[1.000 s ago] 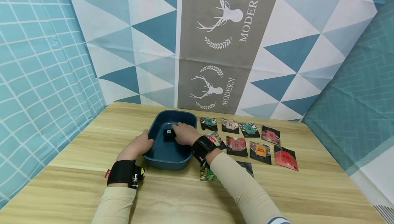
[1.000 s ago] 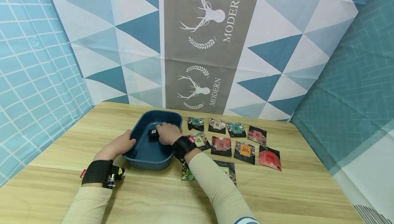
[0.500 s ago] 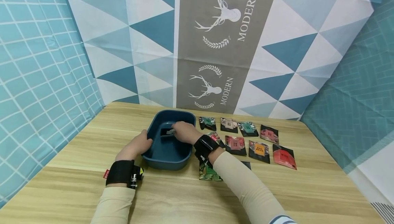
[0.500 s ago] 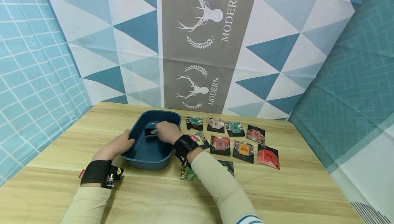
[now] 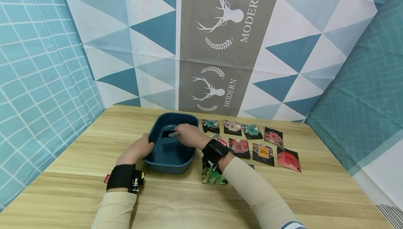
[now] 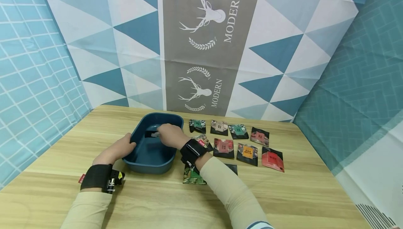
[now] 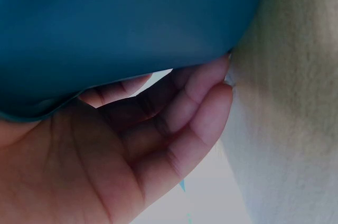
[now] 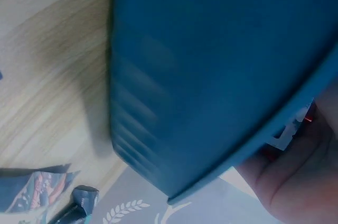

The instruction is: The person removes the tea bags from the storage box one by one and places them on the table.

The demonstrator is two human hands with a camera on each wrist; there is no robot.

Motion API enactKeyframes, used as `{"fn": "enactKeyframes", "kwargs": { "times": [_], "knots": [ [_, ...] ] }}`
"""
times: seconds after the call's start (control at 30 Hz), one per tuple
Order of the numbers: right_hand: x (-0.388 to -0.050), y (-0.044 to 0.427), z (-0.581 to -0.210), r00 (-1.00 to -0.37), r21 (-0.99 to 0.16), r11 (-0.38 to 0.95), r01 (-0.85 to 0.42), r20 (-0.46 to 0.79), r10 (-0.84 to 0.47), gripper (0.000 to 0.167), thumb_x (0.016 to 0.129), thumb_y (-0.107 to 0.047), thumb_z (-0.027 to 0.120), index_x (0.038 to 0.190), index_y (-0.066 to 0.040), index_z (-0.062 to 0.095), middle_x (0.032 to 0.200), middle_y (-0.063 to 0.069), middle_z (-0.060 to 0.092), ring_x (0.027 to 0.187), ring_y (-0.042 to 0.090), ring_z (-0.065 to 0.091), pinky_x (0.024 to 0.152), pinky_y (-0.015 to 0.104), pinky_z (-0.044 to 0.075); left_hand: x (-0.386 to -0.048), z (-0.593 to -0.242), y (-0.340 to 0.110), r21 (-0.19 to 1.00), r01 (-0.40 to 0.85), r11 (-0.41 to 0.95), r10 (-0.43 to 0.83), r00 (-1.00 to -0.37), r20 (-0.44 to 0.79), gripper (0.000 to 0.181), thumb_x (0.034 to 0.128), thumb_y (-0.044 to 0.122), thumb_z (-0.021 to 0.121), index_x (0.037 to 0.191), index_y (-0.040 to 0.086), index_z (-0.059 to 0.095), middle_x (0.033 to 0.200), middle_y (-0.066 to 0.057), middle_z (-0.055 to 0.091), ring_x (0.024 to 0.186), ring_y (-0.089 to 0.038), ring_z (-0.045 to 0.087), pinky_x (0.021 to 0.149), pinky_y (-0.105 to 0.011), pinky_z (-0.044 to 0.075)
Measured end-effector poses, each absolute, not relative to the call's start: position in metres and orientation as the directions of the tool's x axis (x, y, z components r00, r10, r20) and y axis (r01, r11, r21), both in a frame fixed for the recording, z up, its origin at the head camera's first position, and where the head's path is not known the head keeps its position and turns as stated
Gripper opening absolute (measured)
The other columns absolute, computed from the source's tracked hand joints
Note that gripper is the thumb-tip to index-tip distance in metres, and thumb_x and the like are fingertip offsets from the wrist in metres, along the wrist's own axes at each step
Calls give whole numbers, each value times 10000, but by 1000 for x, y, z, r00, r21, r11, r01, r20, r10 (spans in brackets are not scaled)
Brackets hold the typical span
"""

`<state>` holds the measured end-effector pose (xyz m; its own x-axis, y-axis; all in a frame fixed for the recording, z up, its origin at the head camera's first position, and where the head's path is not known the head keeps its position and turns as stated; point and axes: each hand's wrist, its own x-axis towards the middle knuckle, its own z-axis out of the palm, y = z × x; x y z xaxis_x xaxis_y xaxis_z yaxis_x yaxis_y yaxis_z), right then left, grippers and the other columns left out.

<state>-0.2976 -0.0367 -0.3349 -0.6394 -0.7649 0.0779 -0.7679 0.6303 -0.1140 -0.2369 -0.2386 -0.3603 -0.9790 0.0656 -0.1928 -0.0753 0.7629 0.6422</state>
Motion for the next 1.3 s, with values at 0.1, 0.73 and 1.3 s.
{"fn": "enactKeyframes", "kwargs": {
  "times": [0.1, 0.73, 1.3],
  "knots": [
    [-295, -32, -332, -631, -128, 620, -774, 90, -770, 308, 986, -135, 438, 1263, -74, 560, 1214, 85, 599, 1088, 182, 574, 958, 266, 433, -237, -360, -238, 643, -74, 763, 66, -979, -191, 538, 969, 126, 282, 1377, -189, 127, 1387, -419, 258, 1224, -468, 388, 977, -550, 370],
    [-262, 1, -297, -610, -192, 581, -791, 169, -774, 378, 973, -133, 467, 1347, -75, 480, 1333, 84, 529, 1177, 183, 528, 989, 260, 407, -239, -363, -241, 625, -69, 778, 65, -980, -189, 546, 967, 133, 291, 1377, -190, 132, 1386, -422, 258, 1218, -468, 391, 972, -551, 370],
    [-243, 73, -286, -692, -154, 675, -722, 174, -701, 370, 950, -127, 514, 1318, -133, 477, 951, 2, 627, 664, 122, 485, 658, 297, 365, -240, -361, -240, 645, -104, 757, 42, -977, -207, 548, 954, 118, 293, 1381, -178, 116, 1387, -417, 262, 1177, -443, 414, 967, -546, 377]
  ]
}}
